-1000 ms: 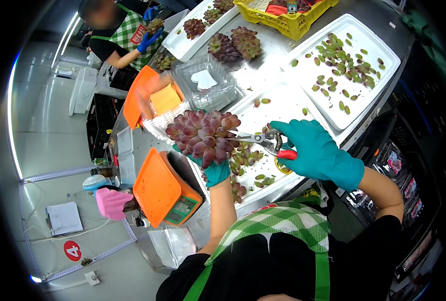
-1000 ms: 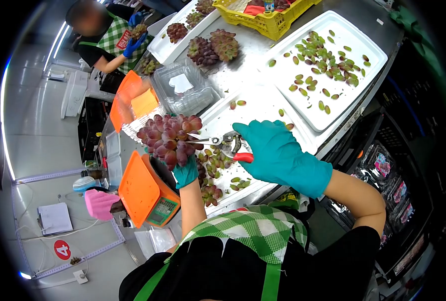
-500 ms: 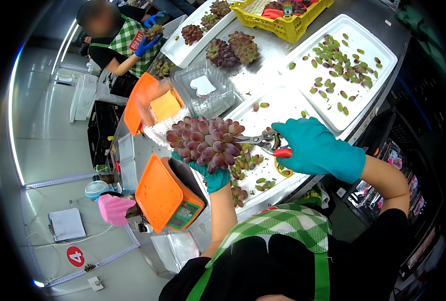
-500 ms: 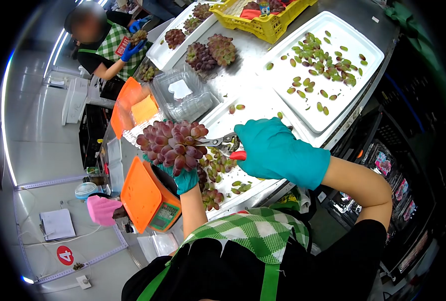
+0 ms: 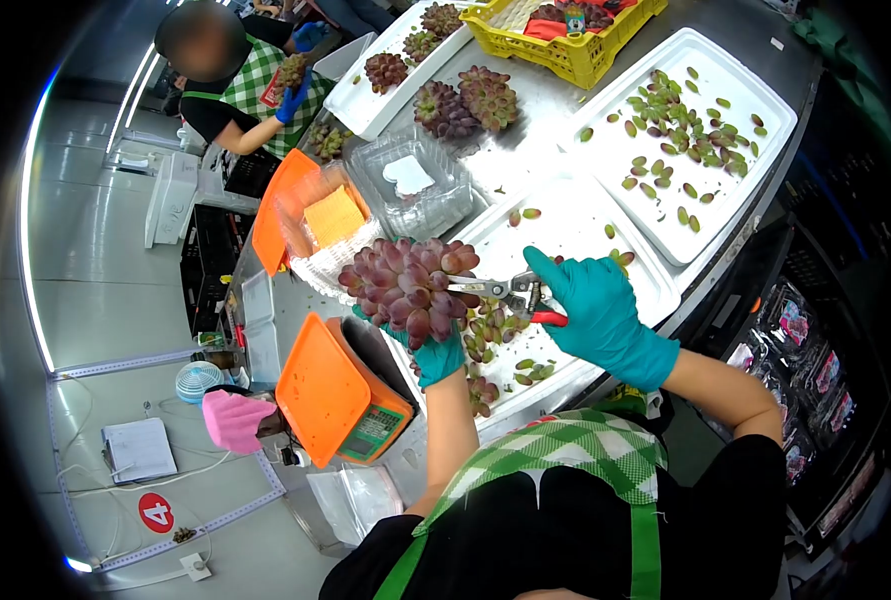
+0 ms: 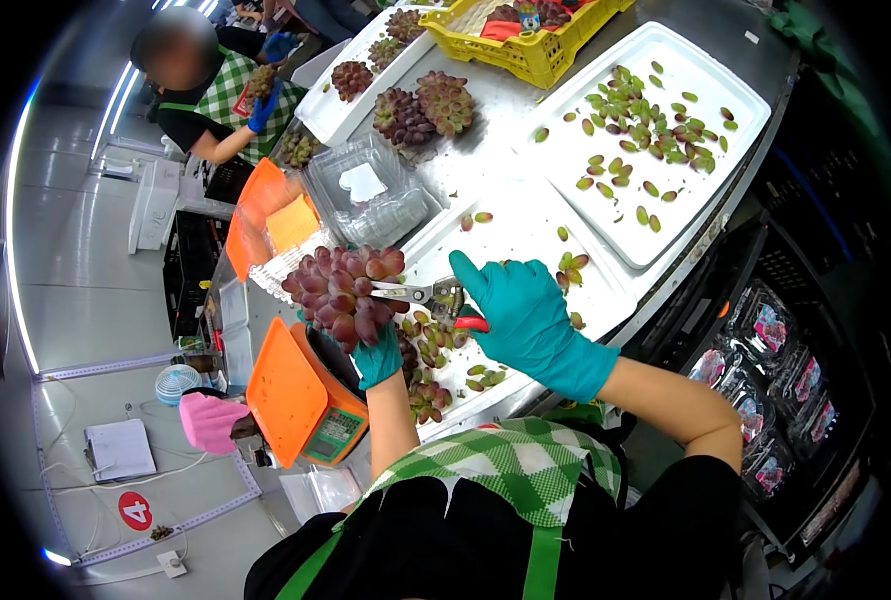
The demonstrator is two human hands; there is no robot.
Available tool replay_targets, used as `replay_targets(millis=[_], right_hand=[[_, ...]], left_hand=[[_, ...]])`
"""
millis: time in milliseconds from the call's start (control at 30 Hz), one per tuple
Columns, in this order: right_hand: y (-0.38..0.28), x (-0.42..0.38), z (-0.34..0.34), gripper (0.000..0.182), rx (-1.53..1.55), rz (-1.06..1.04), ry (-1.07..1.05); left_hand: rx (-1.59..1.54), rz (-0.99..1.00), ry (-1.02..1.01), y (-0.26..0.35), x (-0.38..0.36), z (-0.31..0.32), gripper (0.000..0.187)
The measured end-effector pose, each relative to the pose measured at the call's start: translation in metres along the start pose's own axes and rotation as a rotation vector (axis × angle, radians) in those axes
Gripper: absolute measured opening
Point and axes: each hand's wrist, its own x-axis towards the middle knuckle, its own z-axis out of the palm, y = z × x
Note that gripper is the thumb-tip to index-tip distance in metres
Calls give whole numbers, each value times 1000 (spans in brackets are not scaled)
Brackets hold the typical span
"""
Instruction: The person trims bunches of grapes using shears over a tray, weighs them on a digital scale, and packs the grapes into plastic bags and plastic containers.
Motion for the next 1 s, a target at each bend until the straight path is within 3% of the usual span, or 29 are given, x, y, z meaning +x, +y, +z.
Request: replay_targets(millis=[33,100,167,200,233,333,433,533,633,667,733,800,833,933,1000], right_hand=[[-2,-2,4,75,49,25,8],[-6,-3,6,69,95,65,50],[-9,-5,10,63,438,225,-20],[-11,-5,11,60,610,304,-56],[-13,-4,7,53,620,327,-78],[-14,-5,9,56,693,320,-82],[-17,-1,-3,53,644,341,-66],[-4,5,-23,50,382,172,-141],[18,5,-28,52,295,256,-71],[27,6,-29,54,218,337,-107],[56,3,-7,66,-287,463,-208],[93,-8,25,70,-371,477,-218],[100,-14,34,64,-439,405,-121],[91,-29,51,59,-389,189,-24],[66,-41,65,55,-147,167,-306]], left_hand=[[158,108,48,4,1,1,27],[30,92,160,-30,3,13,26],[70,85,151,-27,7,11,28],[170,84,88,-22,7,7,31],[269,89,26,-10,10,2,33],[431,57,-48,3,8,0,33],[558,-19,-64,6,3,3,33],[657,-79,-79,7,0,4,33],[557,-76,-50,-2,2,4,33],[513,-80,-39,-5,4,3,34],[425,-87,-33,-10,8,1,34],[343,-98,-23,-13,8,0,34],[308,-105,-12,-14,8,-1,35],[208,-129,-3,-17,2,-3,35],[132,-149,1,-20,-3,-4,35]])
